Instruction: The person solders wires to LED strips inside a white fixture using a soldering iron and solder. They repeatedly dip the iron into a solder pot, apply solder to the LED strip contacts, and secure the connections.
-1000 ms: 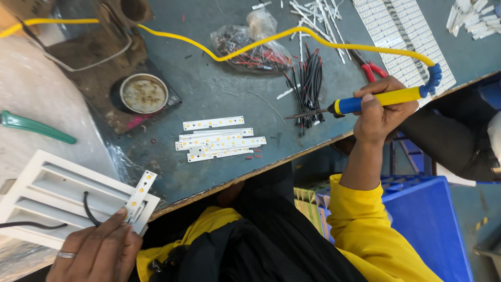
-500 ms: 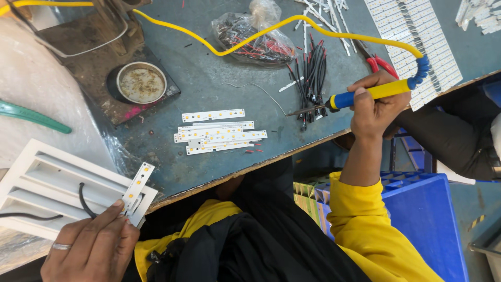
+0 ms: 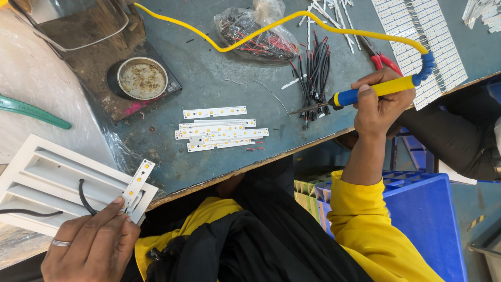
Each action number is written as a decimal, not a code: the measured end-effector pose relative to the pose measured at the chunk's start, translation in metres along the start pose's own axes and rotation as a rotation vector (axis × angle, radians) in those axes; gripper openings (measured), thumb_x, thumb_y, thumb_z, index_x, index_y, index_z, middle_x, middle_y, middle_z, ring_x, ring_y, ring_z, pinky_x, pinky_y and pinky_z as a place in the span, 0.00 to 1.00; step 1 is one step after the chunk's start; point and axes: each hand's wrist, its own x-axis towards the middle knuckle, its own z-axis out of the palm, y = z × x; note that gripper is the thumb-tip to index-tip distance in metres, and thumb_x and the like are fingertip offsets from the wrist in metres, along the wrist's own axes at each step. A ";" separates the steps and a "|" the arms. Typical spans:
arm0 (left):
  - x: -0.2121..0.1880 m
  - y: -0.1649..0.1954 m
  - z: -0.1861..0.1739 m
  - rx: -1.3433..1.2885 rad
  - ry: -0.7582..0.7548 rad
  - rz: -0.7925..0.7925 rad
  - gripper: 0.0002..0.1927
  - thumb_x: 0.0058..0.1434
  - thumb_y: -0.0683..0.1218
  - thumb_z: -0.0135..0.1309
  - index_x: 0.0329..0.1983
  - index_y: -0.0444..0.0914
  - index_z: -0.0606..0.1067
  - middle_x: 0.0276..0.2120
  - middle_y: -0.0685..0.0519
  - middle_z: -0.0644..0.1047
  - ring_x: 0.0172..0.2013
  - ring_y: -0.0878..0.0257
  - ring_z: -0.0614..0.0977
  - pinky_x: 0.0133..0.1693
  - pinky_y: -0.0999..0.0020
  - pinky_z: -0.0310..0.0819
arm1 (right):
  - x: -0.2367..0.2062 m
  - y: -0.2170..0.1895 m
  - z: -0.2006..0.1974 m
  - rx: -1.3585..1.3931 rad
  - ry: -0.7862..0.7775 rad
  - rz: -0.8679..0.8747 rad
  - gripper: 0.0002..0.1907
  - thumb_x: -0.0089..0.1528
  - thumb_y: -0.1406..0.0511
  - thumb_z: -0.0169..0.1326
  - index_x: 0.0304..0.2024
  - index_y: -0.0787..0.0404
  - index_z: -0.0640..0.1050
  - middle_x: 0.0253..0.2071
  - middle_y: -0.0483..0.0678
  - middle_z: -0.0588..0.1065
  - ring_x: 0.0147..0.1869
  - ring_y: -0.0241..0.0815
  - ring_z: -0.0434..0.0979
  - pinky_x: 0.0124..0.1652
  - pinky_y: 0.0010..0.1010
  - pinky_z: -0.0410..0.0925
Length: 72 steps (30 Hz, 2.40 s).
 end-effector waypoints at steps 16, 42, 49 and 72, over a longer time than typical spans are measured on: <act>-0.003 -0.002 0.002 0.001 -0.010 0.009 0.04 0.51 0.40 0.65 0.27 0.36 0.80 0.39 0.51 0.85 0.35 0.60 0.85 0.41 0.67 0.80 | -0.002 0.005 -0.004 0.011 -0.006 0.000 0.08 0.61 0.71 0.50 0.33 0.72 0.77 0.24 0.49 0.72 0.22 0.32 0.67 0.26 0.19 0.61; 0.006 0.000 -0.003 0.023 -0.013 0.015 0.03 0.52 0.39 0.65 0.26 0.36 0.81 0.37 0.51 0.85 0.33 0.60 0.85 0.40 0.66 0.80 | -0.008 0.022 -0.010 0.091 0.033 0.045 0.08 0.54 0.70 0.49 0.30 0.72 0.75 0.27 0.53 0.74 0.27 0.35 0.66 0.31 0.21 0.59; 0.009 0.001 -0.003 0.015 0.012 -0.001 0.04 0.52 0.39 0.65 0.25 0.36 0.81 0.36 0.52 0.85 0.33 0.60 0.84 0.40 0.66 0.80 | -0.007 0.025 -0.011 0.102 0.030 0.081 0.09 0.53 0.70 0.48 0.30 0.72 0.76 0.27 0.50 0.72 0.24 0.33 0.64 0.28 0.20 0.58; 0.004 0.018 -0.008 0.012 0.121 -0.022 0.05 0.52 0.38 0.65 0.24 0.37 0.79 0.36 0.55 0.85 0.32 0.61 0.82 0.40 0.67 0.79 | -0.004 0.014 -0.002 0.132 0.108 0.128 0.08 0.61 0.70 0.50 0.32 0.72 0.74 0.31 0.53 0.74 0.21 0.32 0.67 0.22 0.20 0.63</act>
